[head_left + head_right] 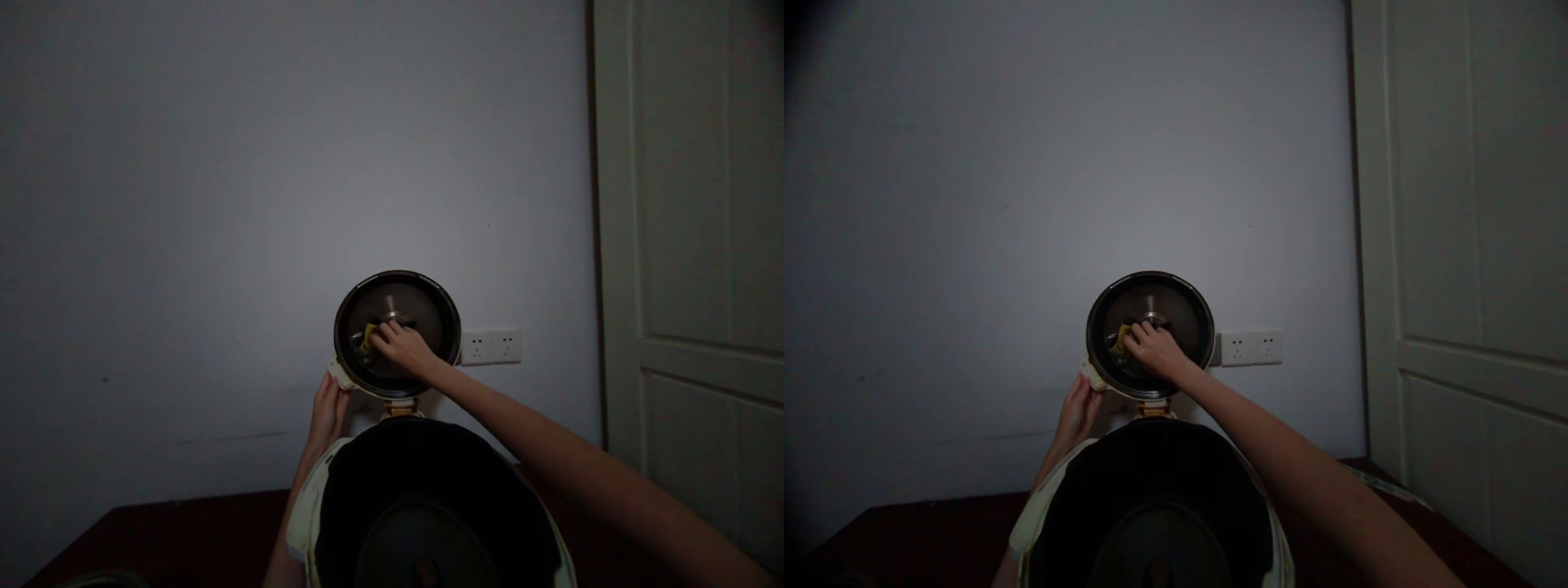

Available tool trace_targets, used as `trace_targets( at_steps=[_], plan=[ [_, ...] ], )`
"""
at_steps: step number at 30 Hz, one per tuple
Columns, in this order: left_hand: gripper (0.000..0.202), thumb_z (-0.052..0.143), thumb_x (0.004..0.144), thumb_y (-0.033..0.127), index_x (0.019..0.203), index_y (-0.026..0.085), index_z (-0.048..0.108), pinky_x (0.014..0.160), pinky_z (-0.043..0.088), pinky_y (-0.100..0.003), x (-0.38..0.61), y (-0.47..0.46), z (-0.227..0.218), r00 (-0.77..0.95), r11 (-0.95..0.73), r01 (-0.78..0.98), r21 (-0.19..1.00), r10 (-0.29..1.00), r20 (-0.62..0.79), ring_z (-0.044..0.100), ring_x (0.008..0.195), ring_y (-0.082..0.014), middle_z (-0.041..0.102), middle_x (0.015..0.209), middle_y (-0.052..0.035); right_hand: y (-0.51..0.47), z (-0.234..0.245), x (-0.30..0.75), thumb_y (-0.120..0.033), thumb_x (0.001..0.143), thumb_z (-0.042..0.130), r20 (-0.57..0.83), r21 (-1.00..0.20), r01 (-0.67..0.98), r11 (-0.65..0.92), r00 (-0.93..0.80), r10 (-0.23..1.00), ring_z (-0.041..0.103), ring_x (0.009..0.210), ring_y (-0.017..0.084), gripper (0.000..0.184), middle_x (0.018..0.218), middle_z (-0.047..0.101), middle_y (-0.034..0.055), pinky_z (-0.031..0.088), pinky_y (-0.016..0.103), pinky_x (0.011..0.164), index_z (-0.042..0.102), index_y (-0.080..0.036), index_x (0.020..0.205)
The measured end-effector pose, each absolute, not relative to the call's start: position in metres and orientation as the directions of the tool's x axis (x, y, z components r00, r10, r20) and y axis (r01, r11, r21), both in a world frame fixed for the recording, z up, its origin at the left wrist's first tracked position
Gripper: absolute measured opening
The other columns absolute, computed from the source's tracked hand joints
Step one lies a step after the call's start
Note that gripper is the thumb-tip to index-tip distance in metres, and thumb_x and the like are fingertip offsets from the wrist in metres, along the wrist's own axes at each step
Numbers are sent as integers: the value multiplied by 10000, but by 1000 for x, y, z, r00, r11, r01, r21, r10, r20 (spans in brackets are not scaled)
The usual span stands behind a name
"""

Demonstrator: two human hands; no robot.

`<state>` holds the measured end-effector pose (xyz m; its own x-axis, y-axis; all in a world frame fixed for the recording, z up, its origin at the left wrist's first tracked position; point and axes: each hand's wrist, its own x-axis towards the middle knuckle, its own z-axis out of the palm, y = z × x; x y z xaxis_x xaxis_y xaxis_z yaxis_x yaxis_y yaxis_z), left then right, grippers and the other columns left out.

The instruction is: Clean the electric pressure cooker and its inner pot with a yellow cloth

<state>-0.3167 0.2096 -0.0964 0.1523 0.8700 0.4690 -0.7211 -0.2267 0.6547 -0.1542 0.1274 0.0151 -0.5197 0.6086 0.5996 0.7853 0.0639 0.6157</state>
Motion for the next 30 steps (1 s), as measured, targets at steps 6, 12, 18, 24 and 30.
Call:
trace_targets(
  at_steps=[6,12,18,24,30],
  plan=[
    [331,673,748,340,1063,246,632,1041,386,-342,-318,211,-98,170,-221,-739,637,853,493,486,1249,-223,588,1280,-70,125,37,-133,-197,930,368,788,392,913,-118,-266,555,442,1039,285,359,1219,490,175,493,301,670,472,-182,1273],
    [413,688,744,355,1130,229,617,1051,370,-353,-316,216,-100,165,-218,-755,618,850,501,489,1243,-217,589,1277,-78,117,1,-112,-214,916,410,759,398,908,-127,-248,602,459,995,273,340,1150,515,168,483,294,667,507,-166,1238],
    [439,656,769,379,1182,243,593,1066,350,-359,-316,219,-103,169,-221,-737,639,854,491,471,1261,-214,562,1316,-70,129,10,-144,-196,936,408,648,593,805,24,-495,579,489,988,240,269,1136,551,138,465,309,716,525,-166,1176],
    [464,666,756,390,1188,239,590,1054,357,-361,-319,212,-100,181,-248,-700,669,845,503,455,1279,-221,554,1332,-72,152,46,-170,-194,950,428,517,767,626,144,-735,438,503,1081,217,227,1195,564,103,448,363,859,541,-176,1146],
    [504,708,712,389,1178,228,604,1050,363,-359,-320,210,-98,182,-243,-713,657,841,509,479,1257,-232,579,1306,-79,148,66,-144,-164,927,470,608,733,678,53,-689,396,516,1111,229,253,1222,562,131,439,376,929,556,-158,1165]
  ],
)
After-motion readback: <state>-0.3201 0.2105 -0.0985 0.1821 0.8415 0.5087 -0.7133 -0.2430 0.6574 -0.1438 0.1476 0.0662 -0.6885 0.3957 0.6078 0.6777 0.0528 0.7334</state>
